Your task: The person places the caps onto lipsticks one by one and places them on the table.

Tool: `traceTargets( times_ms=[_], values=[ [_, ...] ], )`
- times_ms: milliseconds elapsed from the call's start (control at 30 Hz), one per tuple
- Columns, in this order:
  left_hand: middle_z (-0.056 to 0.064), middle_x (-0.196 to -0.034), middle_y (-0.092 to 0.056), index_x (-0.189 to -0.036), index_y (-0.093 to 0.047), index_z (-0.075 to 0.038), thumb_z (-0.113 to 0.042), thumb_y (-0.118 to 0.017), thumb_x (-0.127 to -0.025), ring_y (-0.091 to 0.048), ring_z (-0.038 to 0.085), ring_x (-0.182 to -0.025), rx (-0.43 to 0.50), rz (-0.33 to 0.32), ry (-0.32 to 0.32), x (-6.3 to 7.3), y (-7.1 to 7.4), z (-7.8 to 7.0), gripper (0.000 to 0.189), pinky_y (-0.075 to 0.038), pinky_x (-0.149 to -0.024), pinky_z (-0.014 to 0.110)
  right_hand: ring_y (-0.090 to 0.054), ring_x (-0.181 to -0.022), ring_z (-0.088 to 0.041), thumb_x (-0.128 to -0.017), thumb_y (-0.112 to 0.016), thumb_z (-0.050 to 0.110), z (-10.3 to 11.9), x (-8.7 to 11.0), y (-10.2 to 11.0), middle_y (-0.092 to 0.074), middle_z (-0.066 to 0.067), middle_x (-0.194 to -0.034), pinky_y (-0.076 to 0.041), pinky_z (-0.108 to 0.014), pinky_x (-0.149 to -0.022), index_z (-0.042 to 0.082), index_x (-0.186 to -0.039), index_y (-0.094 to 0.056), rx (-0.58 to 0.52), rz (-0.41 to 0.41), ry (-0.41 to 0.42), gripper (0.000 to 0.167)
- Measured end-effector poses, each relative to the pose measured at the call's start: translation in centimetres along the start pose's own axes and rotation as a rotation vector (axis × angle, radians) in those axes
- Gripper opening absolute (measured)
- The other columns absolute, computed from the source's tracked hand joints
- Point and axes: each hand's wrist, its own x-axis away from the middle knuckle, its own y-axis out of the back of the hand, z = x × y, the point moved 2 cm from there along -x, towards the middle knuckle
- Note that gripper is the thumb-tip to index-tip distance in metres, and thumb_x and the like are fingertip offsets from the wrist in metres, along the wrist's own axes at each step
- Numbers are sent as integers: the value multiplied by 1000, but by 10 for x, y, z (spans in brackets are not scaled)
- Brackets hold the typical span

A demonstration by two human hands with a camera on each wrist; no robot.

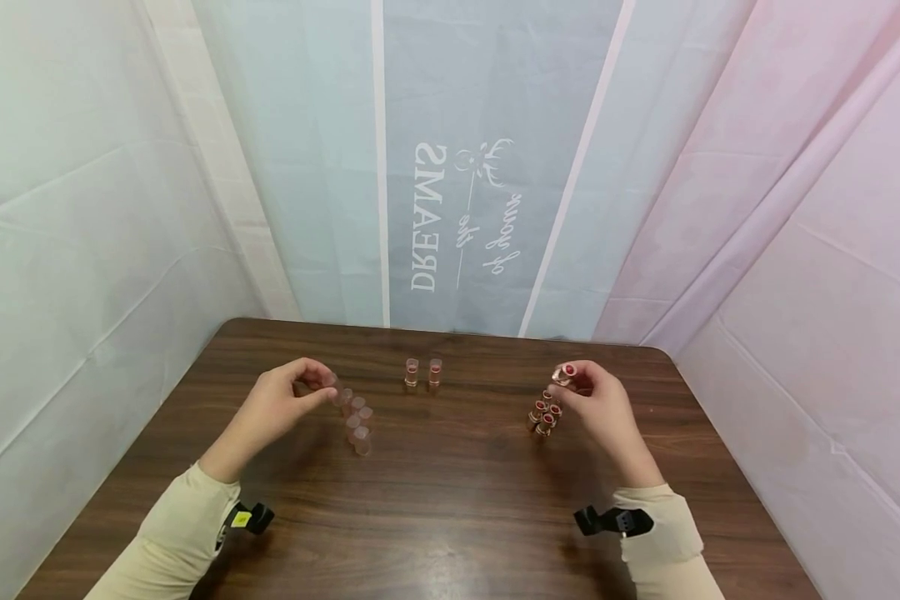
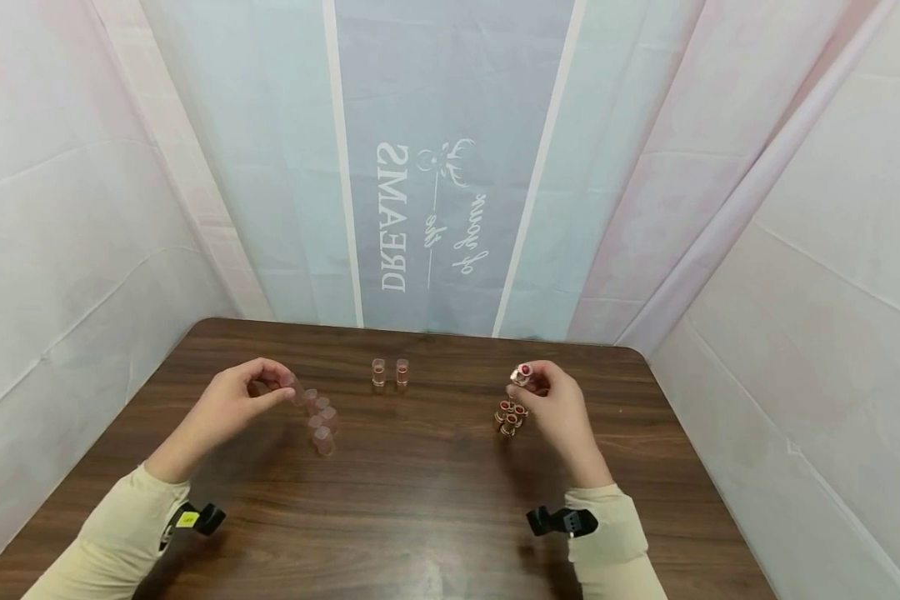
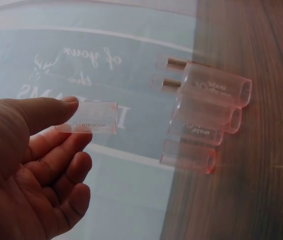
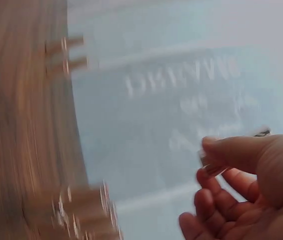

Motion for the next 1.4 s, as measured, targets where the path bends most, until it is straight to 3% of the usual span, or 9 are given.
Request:
traceTargets(
  times_ms=[167,267,400,633,800,1033,1167,1300,1400],
  values=[
    [-4,-95,-71,-108,-69,-19,-28,-78,-94,-65,20,-86,25,21,6,1,-6,-3,19,-53,-69,27,-60,-69,-6,-85,-85,14,33,15,-29,-70,-10,-88,-51,-22,-61,3,-106,-72,-161,12,30,27],
    [-4,-94,-71,-108,-70,-19,-27,-78,-93,-65,18,-84,33,33,1,2,-10,-5,19,-53,-68,27,-60,-69,-8,-82,-88,16,43,24,-49,-69,-8,-87,-50,-23,-59,5,-102,-73,-209,13,31,27],
    [-5,-94,-71,-107,-70,-19,-28,-80,-92,-65,17,-81,33,39,-14,2,-16,-7,20,-54,-68,27,-61,-76,-10,-79,-90,16,45,32,-80,-70,-3,-87,-52,-23,-67,11,-98,-74,-194,44,73,26],
    [-7,-96,-70,-108,-70,-22,-30,-79,-92,-63,16,-75,38,85,-74,4,-33,-18,21,-52,-66,27,-60,-73,-7,-79,-90,19,35,41,-118,-69,9,-87,-51,-23,-66,22,-95,-75,-106,156,119,22],
    [-9,-96,-68,-107,-71,-25,-31,-80,-91,-62,12,-71,39,102,-144,1,-45,-42,20,-51,-64,26,-59,-72,-7,-81,-89,22,35,45,-122,-69,11,-89,-51,-24,-66,23,-96,-75,-97,184,122,20],
    [-13,-95,-67,-105,-72,-28,-31,-81,-90,-62,16,-77,43,80,-295,-19,-53,-91,18,-51,-67,26,-60,-76,-7,-80,-89,23,37,47,-117,-68,11,-89,-51,-24,-68,25,-95,-75,-88,159,117,21],
    [-13,-95,-67,-106,-73,-25,-29,-82,-89,-62,13,-83,35,78,-392,-29,-57,-116,20,-51,-70,26,-61,-78,-7,-80,-89,23,39,48,-117,-68,13,-91,-52,-24,-70,27,-94,-75,-69,166,136,21],
    [-14,-94,-68,-104,-73,-21,-26,-84,-88,-61,9,-87,32,102,-430,-35,-63,-130,19,-51,-73,26,-62,-80,-7,-80,-89,23,42,49,-116,-68,14,-91,-54,-26,-72,28,-94,-75,-64,168,154,21],
    [-14,-91,-68,-101,-73,-21,-25,-84,-87,-62,14,-86,22,118,-429,-36,-68,-134,18,-50,-73,27,-62,-80,-7,-80,-89,23,45,50,-115,-67,14,-92,-54,-26,-72,29,-94,-75,-73,171,154,21]
  ],
)
